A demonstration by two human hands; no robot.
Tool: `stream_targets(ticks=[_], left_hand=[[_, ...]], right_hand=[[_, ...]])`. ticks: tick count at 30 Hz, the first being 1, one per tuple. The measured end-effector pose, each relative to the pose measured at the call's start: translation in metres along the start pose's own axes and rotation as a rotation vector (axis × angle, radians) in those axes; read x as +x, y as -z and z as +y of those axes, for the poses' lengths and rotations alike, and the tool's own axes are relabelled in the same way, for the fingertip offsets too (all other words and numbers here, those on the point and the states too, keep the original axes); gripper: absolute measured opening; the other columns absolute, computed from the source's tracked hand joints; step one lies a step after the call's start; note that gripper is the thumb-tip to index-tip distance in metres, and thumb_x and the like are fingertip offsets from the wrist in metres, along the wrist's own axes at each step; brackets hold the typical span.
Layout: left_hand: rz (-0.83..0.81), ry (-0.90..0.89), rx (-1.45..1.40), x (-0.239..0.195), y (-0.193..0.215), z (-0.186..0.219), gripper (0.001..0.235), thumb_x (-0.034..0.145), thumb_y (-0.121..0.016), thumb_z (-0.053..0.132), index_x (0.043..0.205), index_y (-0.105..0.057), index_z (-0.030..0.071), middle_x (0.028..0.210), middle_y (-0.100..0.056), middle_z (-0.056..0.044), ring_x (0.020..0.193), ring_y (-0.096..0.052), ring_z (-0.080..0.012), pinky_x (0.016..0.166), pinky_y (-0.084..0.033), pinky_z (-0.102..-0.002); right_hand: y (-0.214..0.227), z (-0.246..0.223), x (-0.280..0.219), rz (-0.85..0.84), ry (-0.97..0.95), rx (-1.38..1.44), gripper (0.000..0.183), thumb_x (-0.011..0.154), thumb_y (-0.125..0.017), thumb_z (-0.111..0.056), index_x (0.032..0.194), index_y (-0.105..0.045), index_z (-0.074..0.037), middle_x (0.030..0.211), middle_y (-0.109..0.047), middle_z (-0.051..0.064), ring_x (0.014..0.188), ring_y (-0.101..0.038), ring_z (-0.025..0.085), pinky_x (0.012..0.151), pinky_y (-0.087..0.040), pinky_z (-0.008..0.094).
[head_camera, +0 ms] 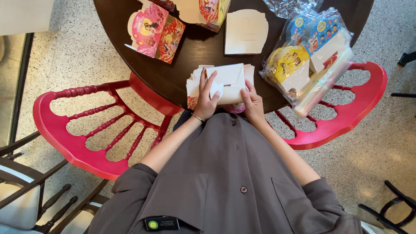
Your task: The person assembles small, flat-packed paper boxes by folding and interlocking the flaps. They handle multiple boxes one at a time, placing completed units on the table.
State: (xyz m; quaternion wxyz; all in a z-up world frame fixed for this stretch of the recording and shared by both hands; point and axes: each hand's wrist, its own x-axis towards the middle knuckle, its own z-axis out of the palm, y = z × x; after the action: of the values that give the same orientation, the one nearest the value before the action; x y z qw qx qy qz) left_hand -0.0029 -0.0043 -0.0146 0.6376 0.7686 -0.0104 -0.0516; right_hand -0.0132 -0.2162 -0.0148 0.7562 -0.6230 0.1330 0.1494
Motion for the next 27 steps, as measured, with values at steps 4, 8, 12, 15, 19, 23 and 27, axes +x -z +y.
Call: stream_targets(ticks=[4,8,12,15,19,23,27], left_hand=[[0.028,0.091,-0.148,0.009,0.001,0.002,0.063,0.104,-0.061,0.017,0.161,-0.035,0.010,0.174,-0.011,-0.020,0.164,-0.009,-0.0328,0.131,-0.015,-0.043],[0.046,0.117,-0.294,0.016,0.003,0.005,0.078,0.099,-0.063,0.010,0.165,-0.022,0.010,0.174,-0.019,-0.021,0.163,-0.017,-0.0307,0.131,-0.019,-0.040],[-0.013,0.098,-0.322,0.017,0.004,0.001,0.102,0.089,-0.060,-0.005,0.168,0.002,0.011,0.173,-0.017,-0.022,0.161,-0.020,-0.0305,0.130,-0.020,-0.037],[-0.013,0.092,-0.413,0.018,0.002,-0.006,0.111,0.084,-0.057,-0.011,0.164,0.017,0.013,0.174,-0.003,-0.021,0.162,-0.011,-0.0299,0.129,-0.017,-0.037],[0.021,0.125,-0.373,0.021,-0.001,-0.013,0.114,0.077,-0.056,-0.012,0.164,0.014,0.012,0.173,-0.007,-0.022,0.161,-0.012,-0.0312,0.127,-0.020,-0.038],[0.019,0.151,-0.290,0.021,-0.002,-0.010,0.112,0.080,-0.063,-0.005,0.164,0.010,0.008,0.172,-0.003,-0.022,0.161,-0.006,-0.0319,0.128,-0.015,-0.039],[0.025,0.119,-0.222,0.018,0.004,0.002,0.097,0.096,-0.063,0.021,0.165,0.004,0.005,0.174,0.002,-0.022,0.163,0.000,-0.0328,0.131,-0.007,-0.040]], right_hand=[[-0.001,-0.005,0.002,-0.088,0.124,-0.258,0.032,0.103,-0.066,-0.022,0.095,-0.074,0.008,0.165,-0.039,0.018,0.158,-0.030,0.026,0.122,-0.030,0.041],[0.007,-0.011,0.002,-0.223,0.115,-0.132,0.023,0.098,-0.062,-0.016,0.098,-0.072,0.005,0.172,-0.020,0.016,0.160,-0.023,0.029,0.126,-0.023,0.042],[0.016,-0.011,0.005,-0.299,0.065,-0.009,0.018,0.095,-0.059,-0.011,0.090,-0.068,0.004,0.176,-0.013,0.015,0.162,-0.018,0.030,0.127,-0.020,0.043],[0.016,-0.011,0.009,-0.324,0.118,-0.064,0.024,0.097,-0.058,-0.016,0.089,-0.065,0.005,0.177,-0.013,0.013,0.163,-0.016,0.029,0.128,-0.017,0.041],[0.005,-0.013,0.007,-0.285,0.064,0.105,0.041,0.105,-0.052,-0.030,0.091,-0.068,0.005,0.177,-0.013,0.013,0.160,-0.020,0.027,0.125,-0.021,0.040],[0.000,-0.022,0.003,-0.256,0.078,0.117,0.046,0.105,-0.052,-0.038,0.104,-0.069,0.005,0.174,-0.016,0.015,0.158,-0.023,0.030,0.126,-0.022,0.041],[0.000,-0.029,-0.004,-0.210,0.142,0.213,0.033,0.101,-0.058,-0.032,0.108,-0.067,0.000,0.172,-0.017,0.014,0.160,-0.022,0.030,0.127,-0.026,0.045]])
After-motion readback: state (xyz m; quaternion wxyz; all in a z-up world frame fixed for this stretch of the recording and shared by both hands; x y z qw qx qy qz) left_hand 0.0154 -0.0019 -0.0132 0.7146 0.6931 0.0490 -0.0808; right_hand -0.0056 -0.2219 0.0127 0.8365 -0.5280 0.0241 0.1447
